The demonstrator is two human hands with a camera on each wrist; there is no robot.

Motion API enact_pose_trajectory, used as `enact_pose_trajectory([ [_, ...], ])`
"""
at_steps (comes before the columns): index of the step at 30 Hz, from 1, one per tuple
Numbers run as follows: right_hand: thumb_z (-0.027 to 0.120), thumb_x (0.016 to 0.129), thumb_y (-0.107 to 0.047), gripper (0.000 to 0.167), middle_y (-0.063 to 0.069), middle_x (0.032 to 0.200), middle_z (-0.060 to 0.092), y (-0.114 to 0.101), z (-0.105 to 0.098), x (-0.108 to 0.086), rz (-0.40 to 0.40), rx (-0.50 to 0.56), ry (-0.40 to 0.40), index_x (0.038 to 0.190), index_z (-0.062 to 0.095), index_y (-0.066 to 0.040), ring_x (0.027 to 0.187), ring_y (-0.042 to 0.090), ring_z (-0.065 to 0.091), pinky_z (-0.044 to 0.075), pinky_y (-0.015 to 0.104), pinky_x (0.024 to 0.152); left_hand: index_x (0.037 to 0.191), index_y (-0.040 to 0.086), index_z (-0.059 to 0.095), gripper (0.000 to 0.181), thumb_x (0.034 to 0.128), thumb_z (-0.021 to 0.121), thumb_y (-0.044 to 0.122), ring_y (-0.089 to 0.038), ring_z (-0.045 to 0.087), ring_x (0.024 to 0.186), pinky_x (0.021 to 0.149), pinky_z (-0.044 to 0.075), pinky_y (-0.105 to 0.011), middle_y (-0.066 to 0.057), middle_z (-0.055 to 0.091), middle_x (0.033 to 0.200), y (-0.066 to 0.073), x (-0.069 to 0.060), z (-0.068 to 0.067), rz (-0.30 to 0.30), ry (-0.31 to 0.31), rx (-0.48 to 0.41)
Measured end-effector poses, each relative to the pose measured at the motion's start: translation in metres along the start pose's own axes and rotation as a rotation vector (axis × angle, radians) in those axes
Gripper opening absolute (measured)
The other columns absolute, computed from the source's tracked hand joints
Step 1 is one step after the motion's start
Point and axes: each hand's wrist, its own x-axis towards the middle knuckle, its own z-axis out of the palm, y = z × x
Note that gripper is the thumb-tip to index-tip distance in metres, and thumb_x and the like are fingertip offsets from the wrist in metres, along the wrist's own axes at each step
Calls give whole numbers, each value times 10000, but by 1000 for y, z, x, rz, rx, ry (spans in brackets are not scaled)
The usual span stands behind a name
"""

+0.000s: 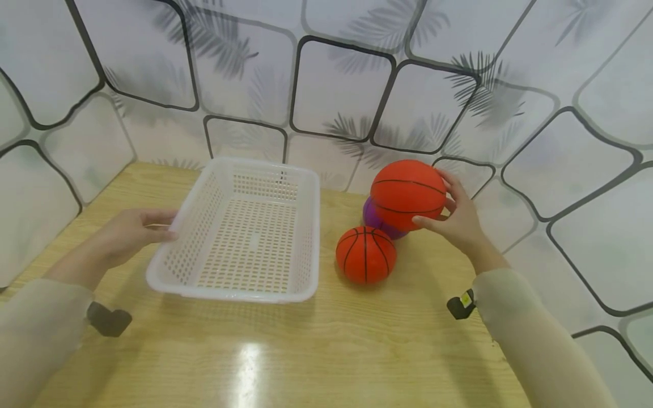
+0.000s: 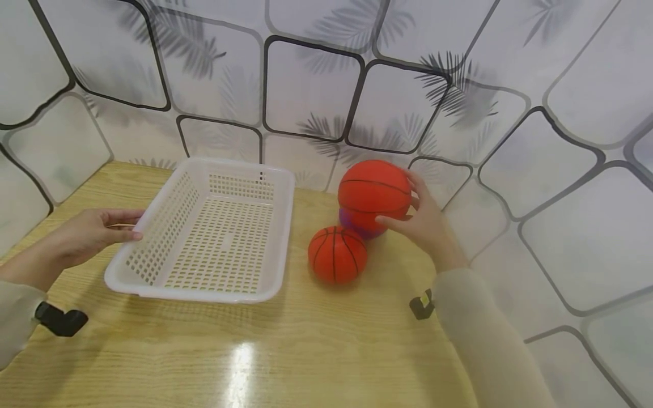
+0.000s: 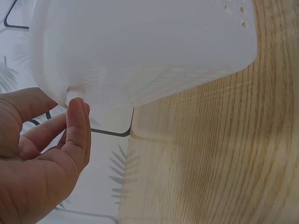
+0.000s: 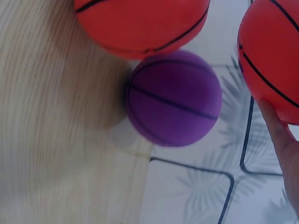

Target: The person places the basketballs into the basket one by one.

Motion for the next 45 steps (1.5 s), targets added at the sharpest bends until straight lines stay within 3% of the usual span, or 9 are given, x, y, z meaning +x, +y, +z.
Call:
enact_pose_trajectory([
  [7, 800, 714, 34, 955, 106, 1418, 375, -18, 32, 20, -16, 80, -84, 1481, 312, -260, 1199, 298, 491, 537, 321, 829, 1421, -98, 319, 679, 897, 663, 164, -476, 346, 1272, 1039, 226, -640, -340, 380, 1386, 0, 0, 1, 14, 2, -24],
  [13, 811, 702, 7, 930, 114, 1401, 401, -47, 62, 30, -32, 123, -131, 1471, 340, -219, 1164, 353, 515, 514, 426, 878, 1420, -94, 326, 676, 894, 667, 159, -470, 351, 1272, 1041, 224, -639, -338, 380, 1388, 1, -1, 1, 15, 5, -36],
  [18, 827, 690, -21, 945, 64, 1407, 406, -44, 86, 48, -68, 143, -163, 1465, 347, -268, 1156, 337, 524, 528, 453, 842, 1420, -91, 330, 677, 896, 666, 176, -483, 347, 1270, 1031, 224, -653, -342, 386, 1381, 1, -2, 1, 18, 6, -12],
  [26, 826, 706, -77, 927, 54, 1435, 399, -51, 124, 66, -105, 102, -155, 1468, 336, -276, 1164, 316, 518, 522, 464, 853, 1423, -69, 345, 680, 895, 670, 212, -494, 338, 1269, 1009, 232, -674, -334, 403, 1373, -1, -1, 0, 21, 15, 23],
  [33, 850, 706, -195, 932, -11, 1455, 364, -55, 153, 79, -68, 82, -143, 1460, 326, -354, 1166, 252, 502, 526, 410, 843, 1410, -73, 366, 668, 890, 675, 212, -479, 339, 1271, 1014, 228, -669, -324, 416, 1370, -3, -1, 0, 30, 20, 15],
  [37, 862, 694, -232, 946, -15, 1443, 376, -58, 171, 85, -64, 72, -123, 1465, 325, -337, 1129, 246, 512, 531, 378, 824, 1402, -84, 369, 651, 892, 669, 187, -471, 358, 1263, 1023, 229, -657, -326, 417, 1367, -2, 0, 1, 40, 22, 0],
  [45, 870, 681, -303, 931, -80, 1395, 432, -60, 205, 93, -50, 55, -92, 1449, 346, -341, 1103, 197, 514, 516, 346, 836, 1401, -75, 379, 651, 897, 666, 219, -490, 370, 1248, 1009, 239, -665, -318, 446, 1346, -1, -1, 1, 44, 33, 55],
])
